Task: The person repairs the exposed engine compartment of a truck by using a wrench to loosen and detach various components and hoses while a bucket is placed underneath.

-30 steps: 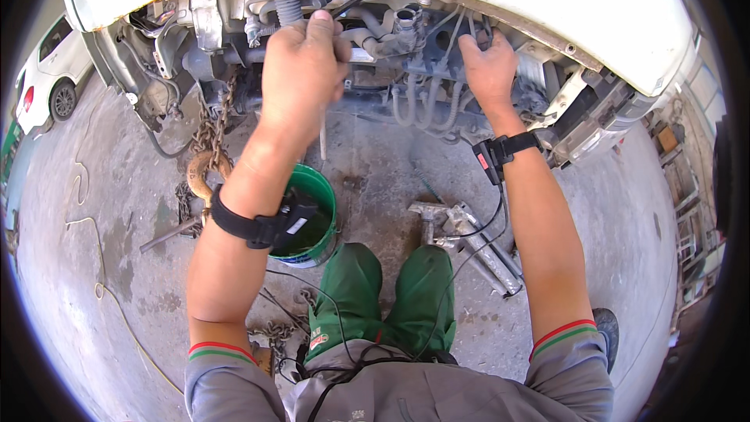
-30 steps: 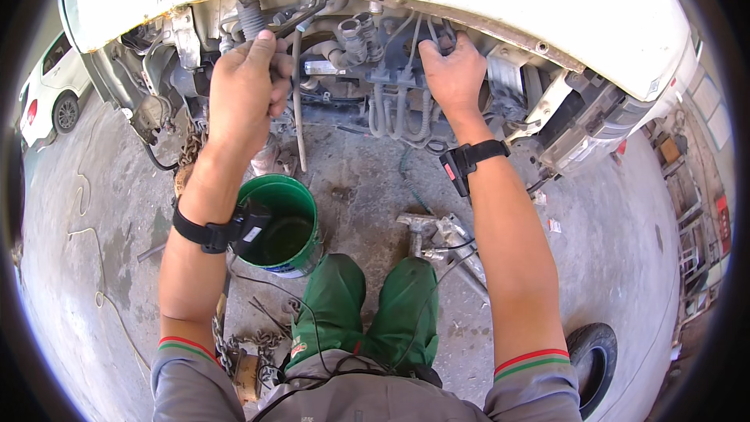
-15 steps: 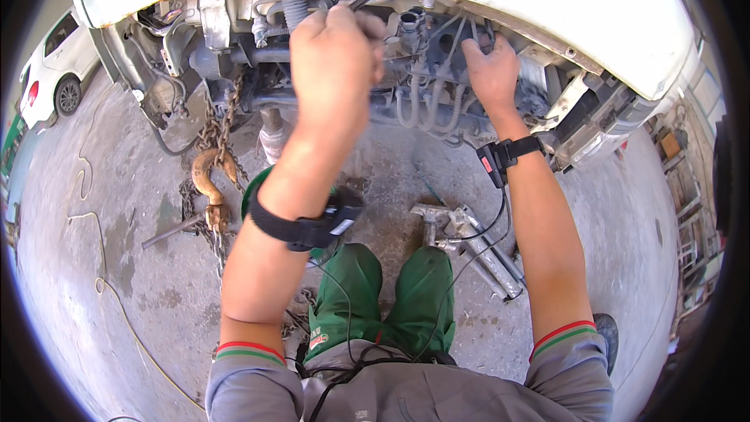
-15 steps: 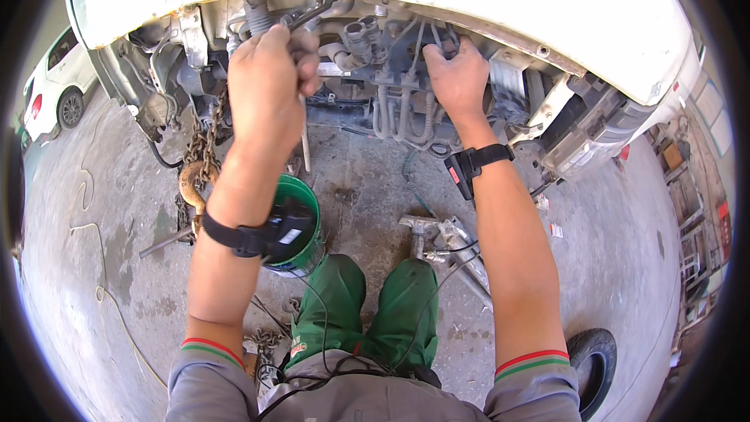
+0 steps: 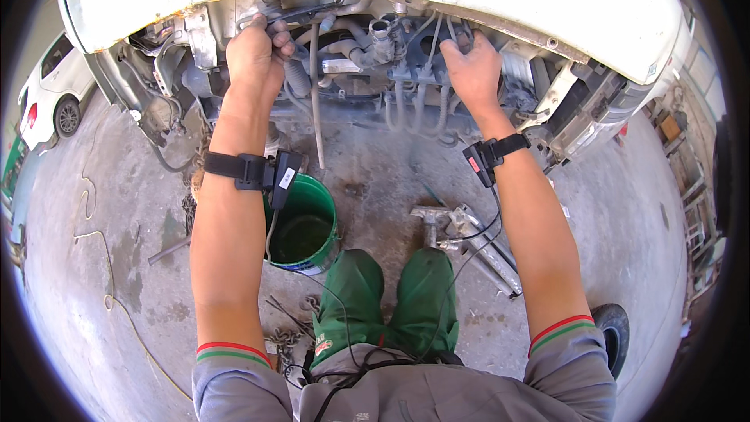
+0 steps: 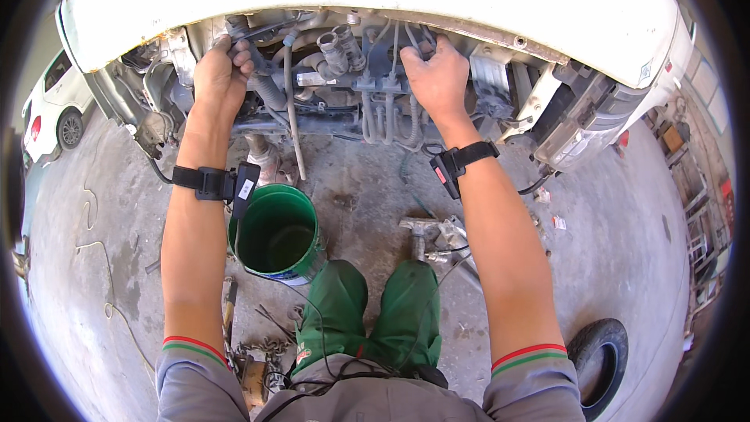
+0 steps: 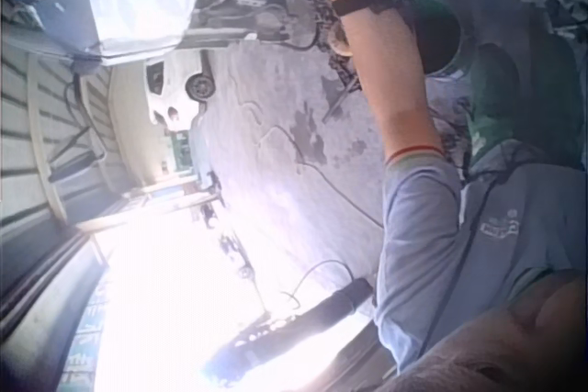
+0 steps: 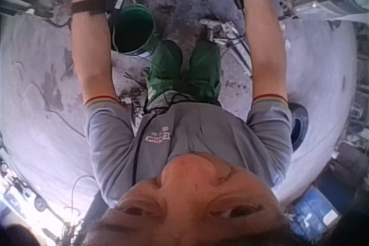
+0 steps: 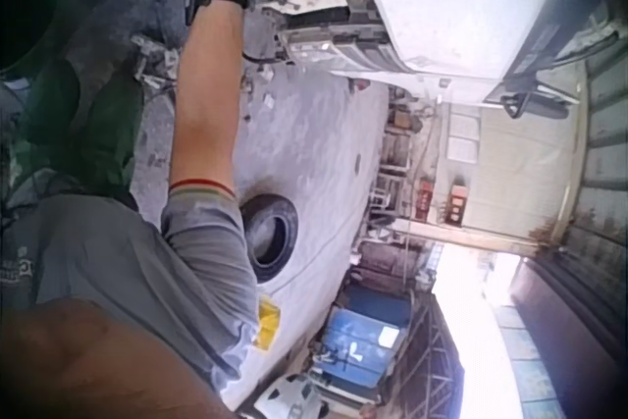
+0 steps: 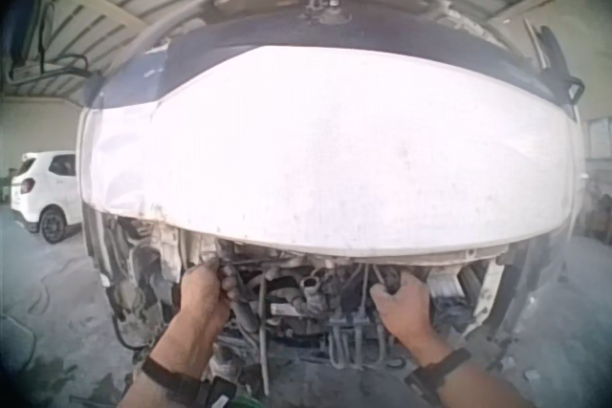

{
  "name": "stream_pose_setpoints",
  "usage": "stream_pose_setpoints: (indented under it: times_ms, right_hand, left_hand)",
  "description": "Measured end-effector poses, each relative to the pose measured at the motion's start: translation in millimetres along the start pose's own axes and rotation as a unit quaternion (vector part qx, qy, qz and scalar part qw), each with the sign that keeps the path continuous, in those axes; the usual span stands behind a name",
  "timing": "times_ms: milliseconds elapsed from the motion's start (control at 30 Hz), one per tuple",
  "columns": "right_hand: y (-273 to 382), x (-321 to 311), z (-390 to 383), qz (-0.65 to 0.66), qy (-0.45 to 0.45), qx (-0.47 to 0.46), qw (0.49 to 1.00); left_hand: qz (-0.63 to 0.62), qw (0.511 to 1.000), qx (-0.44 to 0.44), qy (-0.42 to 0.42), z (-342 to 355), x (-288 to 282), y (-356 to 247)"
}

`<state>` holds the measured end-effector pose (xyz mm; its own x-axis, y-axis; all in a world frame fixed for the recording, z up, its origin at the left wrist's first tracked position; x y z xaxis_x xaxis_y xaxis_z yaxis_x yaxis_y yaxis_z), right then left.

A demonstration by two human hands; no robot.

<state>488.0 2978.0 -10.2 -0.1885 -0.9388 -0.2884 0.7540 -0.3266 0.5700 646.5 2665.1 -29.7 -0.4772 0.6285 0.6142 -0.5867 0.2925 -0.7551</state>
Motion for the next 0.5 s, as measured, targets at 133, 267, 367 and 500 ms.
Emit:
stream_pose_setpoints:
  times_ms: [133, 267, 367, 500]
  right_hand:
    - [-4, -2, 0, -0.01, 0.006, 0.015, 1.0]
    - [-2, -1, -1, -0.001, 0.009, 0.017, 1.0]
    - [1, 1, 1, -0.009, -0.004, -0.006, 1.0]
    - [0, 0, -1, -0.013, -0.007, -0.006, 1.0]
  left_hand:
    - [0.027, 0.999, 0.01, 0.042, -8, -3, -1]
    - [0.059, 0.998, 0.006, -0.026, -20, -2, 0]
    - [-0.016, 0.999, -0.022, -0.02, 0, -14, 4]
    - [0.021, 0.998, -0.055, -0.02, -5, -9, 3]
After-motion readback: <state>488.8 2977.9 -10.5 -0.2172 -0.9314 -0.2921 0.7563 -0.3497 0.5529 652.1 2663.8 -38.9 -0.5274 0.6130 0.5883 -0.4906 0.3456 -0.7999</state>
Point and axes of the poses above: each hand's wrist, its own z-axis towards the middle knuckle, its own x-axis out of the palm, y = z × x, the point moved 10 cm from there along z, towards the middle knuckle, and after that the axes turned 3 degrees about y, right-handed, at the moved point
